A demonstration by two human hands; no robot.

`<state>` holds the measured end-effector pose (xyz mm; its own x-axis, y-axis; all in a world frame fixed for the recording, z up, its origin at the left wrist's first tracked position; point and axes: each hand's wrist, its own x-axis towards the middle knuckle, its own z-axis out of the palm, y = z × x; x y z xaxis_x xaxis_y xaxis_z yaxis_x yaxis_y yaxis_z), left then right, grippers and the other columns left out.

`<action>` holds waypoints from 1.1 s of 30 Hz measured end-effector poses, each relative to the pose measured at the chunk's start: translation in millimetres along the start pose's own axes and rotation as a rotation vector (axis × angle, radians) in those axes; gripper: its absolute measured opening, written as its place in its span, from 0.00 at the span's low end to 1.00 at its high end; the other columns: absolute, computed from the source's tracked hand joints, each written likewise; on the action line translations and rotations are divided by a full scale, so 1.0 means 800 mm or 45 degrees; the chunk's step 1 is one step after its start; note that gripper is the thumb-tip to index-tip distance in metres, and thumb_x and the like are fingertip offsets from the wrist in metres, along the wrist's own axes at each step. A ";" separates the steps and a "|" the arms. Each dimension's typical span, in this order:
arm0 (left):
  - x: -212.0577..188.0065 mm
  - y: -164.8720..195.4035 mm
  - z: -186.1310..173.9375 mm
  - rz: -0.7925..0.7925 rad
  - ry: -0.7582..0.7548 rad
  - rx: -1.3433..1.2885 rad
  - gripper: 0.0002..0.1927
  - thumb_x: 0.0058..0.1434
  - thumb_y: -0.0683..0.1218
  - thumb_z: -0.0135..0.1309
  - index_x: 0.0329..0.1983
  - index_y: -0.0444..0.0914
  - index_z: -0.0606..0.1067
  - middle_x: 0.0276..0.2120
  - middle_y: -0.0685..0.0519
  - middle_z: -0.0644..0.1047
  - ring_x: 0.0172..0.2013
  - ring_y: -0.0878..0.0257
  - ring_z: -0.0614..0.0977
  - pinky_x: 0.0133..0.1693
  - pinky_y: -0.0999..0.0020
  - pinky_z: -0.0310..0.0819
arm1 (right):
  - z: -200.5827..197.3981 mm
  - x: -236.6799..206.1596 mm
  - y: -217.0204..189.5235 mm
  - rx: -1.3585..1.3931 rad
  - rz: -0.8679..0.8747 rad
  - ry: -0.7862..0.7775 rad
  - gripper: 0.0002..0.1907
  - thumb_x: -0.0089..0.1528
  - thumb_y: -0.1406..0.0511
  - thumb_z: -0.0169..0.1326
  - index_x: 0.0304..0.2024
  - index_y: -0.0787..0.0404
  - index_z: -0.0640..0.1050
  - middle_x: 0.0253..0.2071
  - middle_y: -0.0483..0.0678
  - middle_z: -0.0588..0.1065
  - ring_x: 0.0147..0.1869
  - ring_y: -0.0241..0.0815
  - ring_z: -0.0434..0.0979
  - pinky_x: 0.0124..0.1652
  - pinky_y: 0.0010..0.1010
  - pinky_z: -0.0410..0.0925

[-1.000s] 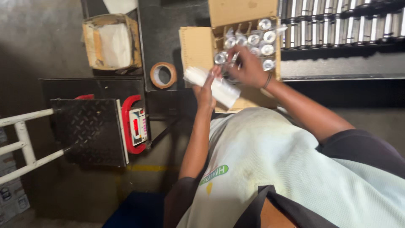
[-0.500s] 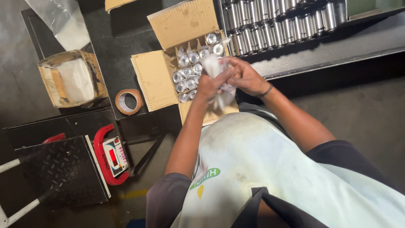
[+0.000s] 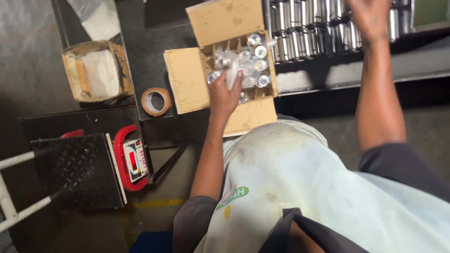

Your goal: The person packs cylindrical metal parts into a cardboard box, seals the box with tape, and stacks it with other boxes. The person then repeats the process with another box.

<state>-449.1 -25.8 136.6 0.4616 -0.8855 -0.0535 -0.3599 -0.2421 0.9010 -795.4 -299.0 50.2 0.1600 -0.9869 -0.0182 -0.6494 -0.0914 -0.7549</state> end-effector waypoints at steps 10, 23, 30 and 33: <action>-0.020 -0.079 0.033 0.569 -0.281 0.020 0.12 0.69 0.43 0.58 0.54 0.36 0.78 0.35 0.42 0.81 0.42 0.50 0.83 0.40 0.60 0.78 | 0.152 -0.200 -0.195 0.332 -0.844 -0.606 0.15 0.63 0.73 0.49 0.53 0.66 0.75 0.47 0.57 0.77 0.50 0.50 0.80 0.49 0.37 0.72; -0.062 -0.193 -0.044 -0.692 0.219 -1.527 0.15 0.70 0.51 0.57 0.45 0.36 0.68 0.25 0.52 0.70 0.21 0.67 0.69 0.25 0.70 0.65 | 0.363 -0.079 -0.235 -0.125 -1.261 -0.783 0.18 0.52 0.62 0.64 0.43 0.63 0.82 0.41 0.61 0.78 0.44 0.64 0.78 0.46 0.47 0.70; -0.086 -0.192 -0.066 -0.632 -0.142 -1.504 0.18 0.65 0.45 0.57 0.53 0.30 0.72 0.39 0.43 0.80 0.37 0.55 0.84 0.41 0.60 0.81 | 0.366 -0.048 -0.253 -0.199 -0.691 -1.049 0.15 0.56 0.71 0.57 0.46 0.61 0.79 0.46 0.55 0.82 0.50 0.52 0.82 0.50 0.41 0.74; -0.078 -0.195 -0.064 -0.416 0.044 -1.297 0.19 0.65 0.41 0.60 0.53 0.22 0.73 0.46 0.35 0.80 0.45 0.47 0.84 0.50 0.50 0.82 | 0.316 -0.084 -0.265 0.241 -0.863 -0.937 0.19 0.56 0.74 0.55 0.50 0.62 0.75 0.48 0.52 0.81 0.53 0.47 0.83 0.51 0.39 0.75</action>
<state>-380.2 87.3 21.4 0.4417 -0.8220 -0.3596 0.6245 -0.0061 0.7810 -480.7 -180.2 45.5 0.9097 -0.4028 0.1011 -0.1341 -0.5154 -0.8464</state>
